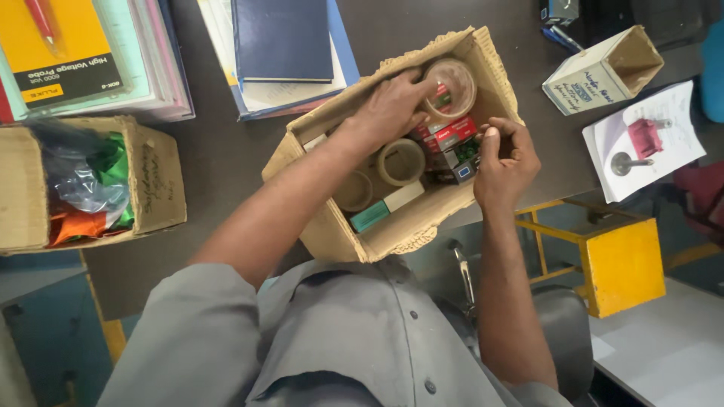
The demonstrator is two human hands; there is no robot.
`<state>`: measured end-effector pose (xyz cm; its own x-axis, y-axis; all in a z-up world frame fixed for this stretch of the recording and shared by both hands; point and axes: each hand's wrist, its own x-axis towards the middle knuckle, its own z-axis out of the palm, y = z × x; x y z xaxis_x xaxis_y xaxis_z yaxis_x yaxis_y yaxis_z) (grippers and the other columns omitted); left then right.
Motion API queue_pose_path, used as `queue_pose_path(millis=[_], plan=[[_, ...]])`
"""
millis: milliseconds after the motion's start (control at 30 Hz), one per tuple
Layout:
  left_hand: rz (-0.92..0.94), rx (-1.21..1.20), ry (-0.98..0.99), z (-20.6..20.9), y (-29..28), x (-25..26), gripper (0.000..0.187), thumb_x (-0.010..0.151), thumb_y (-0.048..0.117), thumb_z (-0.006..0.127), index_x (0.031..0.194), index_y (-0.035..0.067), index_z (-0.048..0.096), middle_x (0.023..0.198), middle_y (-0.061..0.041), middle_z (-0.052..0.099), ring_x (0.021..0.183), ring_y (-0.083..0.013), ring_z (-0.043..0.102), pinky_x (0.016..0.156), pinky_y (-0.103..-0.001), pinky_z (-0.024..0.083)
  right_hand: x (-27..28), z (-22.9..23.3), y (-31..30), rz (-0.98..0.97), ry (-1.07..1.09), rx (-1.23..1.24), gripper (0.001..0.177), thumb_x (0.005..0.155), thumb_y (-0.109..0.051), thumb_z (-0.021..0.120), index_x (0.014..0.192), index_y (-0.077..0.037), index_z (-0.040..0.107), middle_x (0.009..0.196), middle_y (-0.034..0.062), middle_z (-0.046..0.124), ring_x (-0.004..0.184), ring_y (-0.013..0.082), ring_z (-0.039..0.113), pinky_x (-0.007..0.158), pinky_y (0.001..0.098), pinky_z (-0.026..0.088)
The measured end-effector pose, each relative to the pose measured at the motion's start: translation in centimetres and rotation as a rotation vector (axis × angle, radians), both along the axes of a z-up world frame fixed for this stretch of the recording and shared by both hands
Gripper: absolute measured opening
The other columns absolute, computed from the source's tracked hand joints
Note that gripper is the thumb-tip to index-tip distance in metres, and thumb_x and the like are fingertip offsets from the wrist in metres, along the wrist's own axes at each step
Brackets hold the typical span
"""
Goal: The person places small boxes of office and electronic supplies, rolls of tape, and small containers into a cardboard box.
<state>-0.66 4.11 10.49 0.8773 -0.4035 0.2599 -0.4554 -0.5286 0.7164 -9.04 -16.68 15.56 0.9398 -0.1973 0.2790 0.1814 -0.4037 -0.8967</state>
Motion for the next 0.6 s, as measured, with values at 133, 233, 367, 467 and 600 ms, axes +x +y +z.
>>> queue_pose_path(millis=[133,233,367,467,600], plan=[[-0.03,-0.042,0.043,1.8,0.8,-0.3,0.043,0.077,0.01,0.084,0.116,0.008,0.067,0.113,-0.019,0.063,0.105,-0.042,0.065,0.088,-0.052,0.051,0.0,0.3,0.2,-0.005,0.013,-0.063,0.011,0.104,0.001,0.063,0.114,0.003,0.068,0.102,0.0075,0.071,0.09,0.0115,0.071,0.083,0.025,0.057],[-0.096,-0.094,-0.009,3.9,2.2,-0.6,0.04,0.072,0.01,0.086,0.109,0.006,0.07,0.113,-0.015,0.066,0.104,-0.0386,0.066,0.087,-0.049,0.052,0.0,0.4,0.3,-0.021,0.02,-0.089,0.012,0.105,-0.004,0.065,0.115,0.003,0.069,0.1,0.0068,0.071,0.089,0.0115,0.07,0.082,0.0261,0.056],[-0.265,-0.059,-0.044,5.5,5.3,-1.4,0.034,0.066,0.008,0.087,0.096,0.004,0.071,0.104,-0.012,0.069,0.099,-0.0362,0.069,0.083,-0.044,0.055,0.1,2.0,0.7,0.099,0.091,-0.156,0.023,0.106,-0.014,0.067,0.124,0.001,0.066,0.1,0.0074,0.069,0.087,0.0114,0.066,0.078,0.0275,0.054],[-0.377,0.032,0.072,6.1,7.3,-3.1,0.029,0.063,0.002,0.082,0.089,0.005,0.071,0.103,-0.01,0.071,0.094,-0.033,0.071,0.081,-0.041,0.057,0.8,3.9,2.0,0.349,0.412,-0.211,0.039,0.098,-0.021,0.071,0.131,-0.004,0.06,0.099,0.0077,0.072,0.082,0.0114,0.067,0.073,0.0289,0.055],[-0.386,0.202,0.244,5.8,8.2,-5.8,0.025,0.066,0.001,0.081,0.088,0.003,0.07,0.101,-0.012,0.071,0.095,-0.0339,0.07,0.08,-0.042,0.055,1.6,3.2,4.4,0.644,0.686,-0.548,0.034,0.091,-0.019,0.066,0.124,-0.008,0.067,0.088,0.0159,0.075,0.074,0.0236,0.075,0.071,0.037,0.058]])
